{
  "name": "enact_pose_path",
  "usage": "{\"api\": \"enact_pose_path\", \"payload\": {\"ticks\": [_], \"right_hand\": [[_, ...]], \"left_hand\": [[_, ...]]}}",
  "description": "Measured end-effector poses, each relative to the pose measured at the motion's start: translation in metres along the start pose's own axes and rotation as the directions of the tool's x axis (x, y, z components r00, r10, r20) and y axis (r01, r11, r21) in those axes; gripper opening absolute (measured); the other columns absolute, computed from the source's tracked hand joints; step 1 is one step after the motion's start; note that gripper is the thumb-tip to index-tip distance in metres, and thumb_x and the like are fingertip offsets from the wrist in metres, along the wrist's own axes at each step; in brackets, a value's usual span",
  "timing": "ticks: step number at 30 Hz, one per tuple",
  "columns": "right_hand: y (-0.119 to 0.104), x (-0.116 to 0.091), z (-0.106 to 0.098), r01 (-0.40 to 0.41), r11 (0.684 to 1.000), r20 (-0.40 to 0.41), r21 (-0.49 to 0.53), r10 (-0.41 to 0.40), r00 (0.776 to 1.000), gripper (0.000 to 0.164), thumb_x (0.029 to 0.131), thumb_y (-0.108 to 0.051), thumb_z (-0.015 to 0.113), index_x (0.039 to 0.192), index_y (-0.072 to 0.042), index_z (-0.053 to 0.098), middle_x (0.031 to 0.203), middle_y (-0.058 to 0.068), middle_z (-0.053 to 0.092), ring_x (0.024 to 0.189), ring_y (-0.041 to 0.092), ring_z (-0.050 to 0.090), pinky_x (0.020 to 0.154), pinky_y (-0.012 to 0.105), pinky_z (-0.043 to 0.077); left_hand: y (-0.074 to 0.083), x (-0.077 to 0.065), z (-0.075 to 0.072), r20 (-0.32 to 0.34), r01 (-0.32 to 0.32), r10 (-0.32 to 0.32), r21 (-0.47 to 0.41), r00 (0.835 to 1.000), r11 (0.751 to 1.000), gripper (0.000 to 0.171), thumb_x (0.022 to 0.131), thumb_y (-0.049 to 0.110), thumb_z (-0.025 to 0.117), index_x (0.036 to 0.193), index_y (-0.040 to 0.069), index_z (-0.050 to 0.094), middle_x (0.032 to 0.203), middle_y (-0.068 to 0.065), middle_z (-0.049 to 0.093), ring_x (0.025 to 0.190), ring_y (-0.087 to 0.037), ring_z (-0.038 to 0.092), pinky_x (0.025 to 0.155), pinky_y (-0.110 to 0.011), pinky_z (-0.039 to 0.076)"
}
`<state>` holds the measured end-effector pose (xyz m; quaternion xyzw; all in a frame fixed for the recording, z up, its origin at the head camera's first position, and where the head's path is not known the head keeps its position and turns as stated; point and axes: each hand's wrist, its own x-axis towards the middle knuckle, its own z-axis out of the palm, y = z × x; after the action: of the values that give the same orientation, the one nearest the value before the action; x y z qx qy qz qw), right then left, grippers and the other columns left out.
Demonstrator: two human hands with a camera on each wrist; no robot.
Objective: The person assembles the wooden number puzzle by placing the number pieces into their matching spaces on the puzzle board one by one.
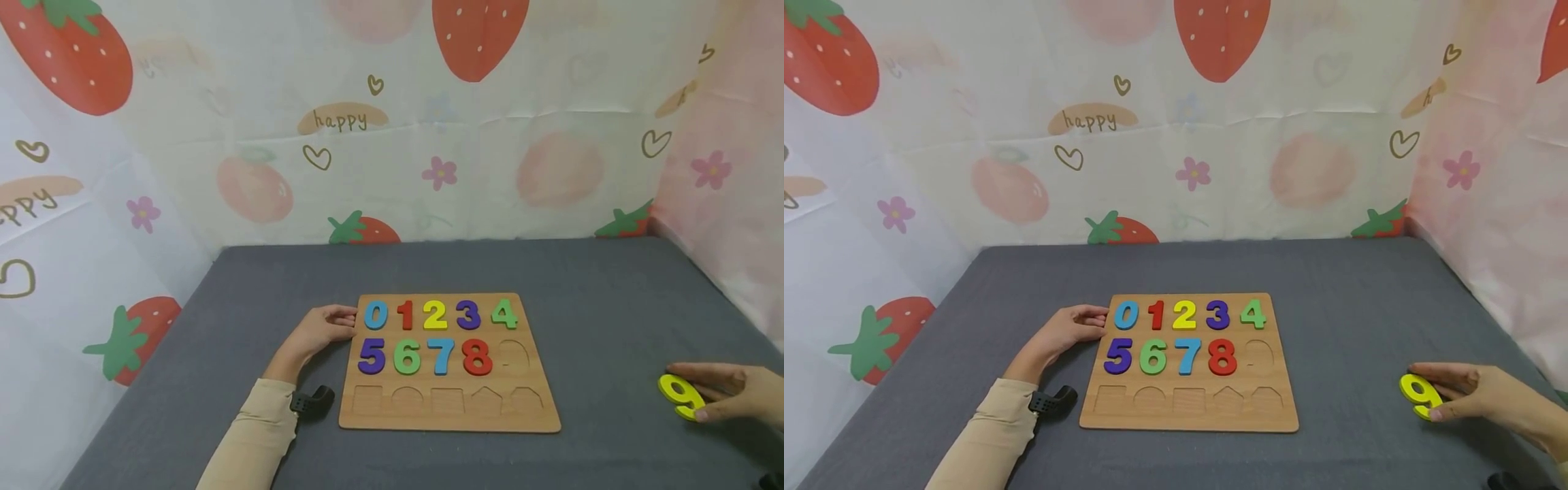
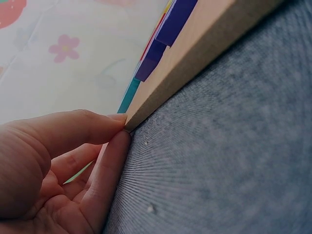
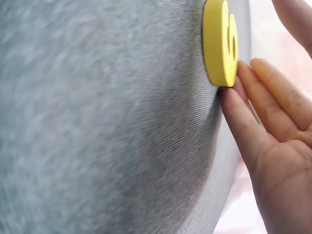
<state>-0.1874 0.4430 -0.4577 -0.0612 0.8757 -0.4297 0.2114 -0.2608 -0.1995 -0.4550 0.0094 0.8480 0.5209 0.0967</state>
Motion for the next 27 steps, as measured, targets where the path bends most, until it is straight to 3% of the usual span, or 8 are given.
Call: {"api": "enact_pose_path", "payload": {"ticks": [2, 3, 6, 9, 15, 19, 24, 27], "right_hand": [[0.003, 0.0, -0.001, 0.048, 0.998, 0.025, 0.034, -0.049, 0.998, 0.075, 0.082, -0.004, 0.078, 0.14, 0.022, 0.038, 0.12, -0.022, 0.062, 0.098, -0.028, 0.046, 0.086, 0.011, 0.051], [0.003, 0.0, -0.002, 0.055, 0.998, 0.036, 0.037, -0.057, 0.998, 0.076, 0.082, -0.003, 0.078, 0.14, 0.023, 0.037, 0.121, -0.021, 0.063, 0.098, -0.029, 0.045, 0.086, 0.01, 0.051], [0.0, -0.001, -0.001, 0.026, 1.0, 0.056, -0.002, -0.026, 0.998, 0.083, 0.082, -0.007, 0.079, 0.142, 0.023, 0.031, 0.133, 0.008, 0.063, 0.096, -0.032, 0.038, 0.086, 0.009, 0.05], [-0.004, -0.002, 0.001, 0.004, 0.997, 0.057, -0.074, 0.0, 0.998, 0.09, 0.081, -0.013, 0.081, 0.143, 0.024, 0.028, 0.144, 0.043, 0.038, 0.094, -0.034, 0.033, 0.085, 0.011, 0.051], [-0.008, -0.003, 0.004, -0.016, 0.994, 0.012, -0.104, 0.018, 1.0, 0.092, 0.077, -0.014, 0.083, 0.143, 0.022, 0.031, 0.143, 0.037, 0.045, 0.095, -0.03, 0.043, 0.085, 0.021, 0.057], [-0.01, -0.001, 0.005, -0.059, 0.988, -0.011, -0.144, 0.058, 0.998, 0.091, 0.077, -0.017, 0.084, 0.143, 0.02, 0.033, 0.145, 0.043, 0.035, 0.104, -0.006, 0.064, 0.086, 0.028, 0.058], [-0.012, -0.003, 0.008, -0.064, 0.988, -0.02, -0.138, 0.061, 0.998, 0.088, 0.077, -0.015, 0.083, 0.141, 0.021, 0.035, 0.143, 0.044, 0.038, 0.095, -0.021, 0.053, 0.085, 0.029, 0.059], [-0.015, -0.004, 0.01, -0.059, 0.985, -0.038, -0.163, 0.054, 0.998, 0.086, 0.077, -0.016, 0.084, 0.14, 0.021, 0.038, 0.141, 0.044, 0.041, 0.1, -0.006, 0.064, 0.083, 0.029, 0.059]], "left_hand": [[0.0, 0.001, 0.0, 0.001, -0.004, 0.004, -0.002, 1.0, 1.0, 0.05, 0.089, 0.009, 0.071, 0.137, -0.001, 0.057, 0.126, -0.021, 0.065, 0.116, -0.029, 0.062, 0.097, -0.039, 0.054], [0.0, 0.002, 0.0, 0.001, -0.003, 0.003, -0.003, 1.0, 1.0, 0.05, 0.089, 0.009, 0.071, 0.136, 0.0, 0.057, 0.125, -0.021, 0.065, 0.116, -0.029, 0.062, 0.096, -0.038, 0.054], [0.0, 0.001, 0.0, 0.004, -0.002, 0.002, 0.001, 1.0, 1.0, 0.05, 0.089, 0.009, 0.071, 0.137, 0.0, 0.057, 0.125, -0.02, 0.066, 0.115, -0.028, 0.063, 0.096, -0.038, 0.054], [0.0, -0.001, 0.0, 0.009, -0.002, 0.002, 0.003, 1.0, 1.0, 0.051, 0.089, 0.009, 0.072, 0.137, -0.001, 0.057, 0.125, -0.02, 0.065, 0.115, -0.027, 0.063, 0.095, -0.037, 0.054], [0.002, 0.0, -0.002, 0.009, -0.027, 0.027, -0.002, 1.0, 1.0, 0.051, 0.089, 0.009, 0.071, 0.137, -0.002, 0.056, 0.126, -0.022, 0.065, 0.115, -0.03, 0.062, 0.095, -0.039, 0.054], [0.003, 0.0, -0.002, 0.006, -0.012, 0.012, 0.006, 1.0, 1.0, 0.05, 0.09, 0.01, 0.071, 0.137, -0.001, 0.057, 0.125, -0.021, 0.066, 0.115, -0.028, 0.063, 0.096, -0.039, 0.053], [0.001, -0.001, -0.001, 0.015, -0.003, 0.003, -0.005, 1.0, 1.0, 0.051, 0.089, 0.009, 0.072, 0.137, -0.002, 0.056, 0.125, -0.021, 0.066, 0.115, -0.027, 0.063, 0.094, -0.036, 0.054], [0.001, -0.001, -0.001, 0.016, -0.009, 0.01, -0.011, 1.0, 1.0, 0.051, 0.089, 0.008, 0.071, 0.137, -0.002, 0.056, 0.125, -0.022, 0.065, 0.115, -0.028, 0.063, 0.094, -0.037, 0.054]]}}
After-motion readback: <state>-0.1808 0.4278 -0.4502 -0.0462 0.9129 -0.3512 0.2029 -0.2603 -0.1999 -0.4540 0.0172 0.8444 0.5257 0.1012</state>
